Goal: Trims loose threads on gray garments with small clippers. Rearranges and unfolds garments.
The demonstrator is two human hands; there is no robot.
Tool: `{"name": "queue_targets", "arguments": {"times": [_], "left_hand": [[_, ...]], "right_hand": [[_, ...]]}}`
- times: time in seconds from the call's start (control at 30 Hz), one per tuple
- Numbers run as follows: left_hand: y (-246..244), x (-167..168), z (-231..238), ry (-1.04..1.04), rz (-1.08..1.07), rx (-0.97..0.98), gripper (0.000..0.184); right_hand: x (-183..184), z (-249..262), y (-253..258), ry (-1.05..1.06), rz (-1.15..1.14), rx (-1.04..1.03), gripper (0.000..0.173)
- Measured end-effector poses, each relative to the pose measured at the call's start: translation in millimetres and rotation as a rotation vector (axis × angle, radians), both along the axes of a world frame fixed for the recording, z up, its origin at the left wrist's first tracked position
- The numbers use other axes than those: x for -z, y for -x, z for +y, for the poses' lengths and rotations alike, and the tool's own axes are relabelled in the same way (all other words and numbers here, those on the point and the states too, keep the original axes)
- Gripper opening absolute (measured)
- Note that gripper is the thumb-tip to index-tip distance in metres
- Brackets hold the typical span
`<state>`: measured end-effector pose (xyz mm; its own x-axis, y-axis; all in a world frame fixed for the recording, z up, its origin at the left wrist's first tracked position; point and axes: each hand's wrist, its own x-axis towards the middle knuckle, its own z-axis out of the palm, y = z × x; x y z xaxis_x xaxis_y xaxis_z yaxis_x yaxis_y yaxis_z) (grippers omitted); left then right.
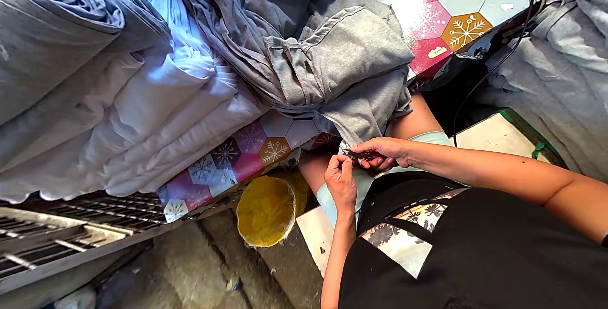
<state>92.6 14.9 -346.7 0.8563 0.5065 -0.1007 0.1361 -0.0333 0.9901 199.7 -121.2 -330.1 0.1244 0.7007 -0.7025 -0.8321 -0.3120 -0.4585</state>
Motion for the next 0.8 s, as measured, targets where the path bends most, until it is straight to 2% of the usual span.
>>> {"name": "queue_targets", "arguments": {"times": [0.33, 0.43, 0.47, 0.53, 0.6, 0.67, 0.73, 0.8], "left_hand": [[-1.2, 0.9, 0.1, -0.046, 0.002, -0.021, 0.021], [-1.2, 2.4, -0.5, 0.007, 0.001, -0.017, 0.023], [-0.9, 3.1, -0.1, 0.038, -0.001, -0.015, 0.024], [-0.7, 2.9, 0.9, 0.078, -0.007, -0.007, 0.024], [-0.8, 0.3, 0.1, 0.105, -0.016, -0.006, 0.024], [-0.8, -3.0, -1.2, 0.143, -0.016, -0.002, 0.024], [-1.3, -6.7, -3.3, 0.179, -0.015, -0.005, 0.024], [-2.3, -9.8, -4.3, 0.189, -0.015, -0.015, 0.025]], "right_hand": [[-1.8, 4.5, 7.8, 0.035, -0.062, -0.002, 0.049], [-1.2, 0.8, 7.1, -0.015, -0.037, -0.014, 0.049], [-0.7, -1.1, 7.5, -0.037, -0.093, -0.027, 0.049], [0.2, -5.5, 9.4, -0.049, -0.417, -0.083, 0.047], [-1.3, -12.4, 11.9, 0.009, -0.915, -0.199, 0.040], [-2.9, -19.2, 19.0, 0.083, -1.277, -0.256, 0.044], [-4.3, -25.7, 24.9, 0.119, -1.454, -0.231, 0.047], [-10.5, -32.5, 25.9, 0.129, -1.454, -0.223, 0.047]]}}
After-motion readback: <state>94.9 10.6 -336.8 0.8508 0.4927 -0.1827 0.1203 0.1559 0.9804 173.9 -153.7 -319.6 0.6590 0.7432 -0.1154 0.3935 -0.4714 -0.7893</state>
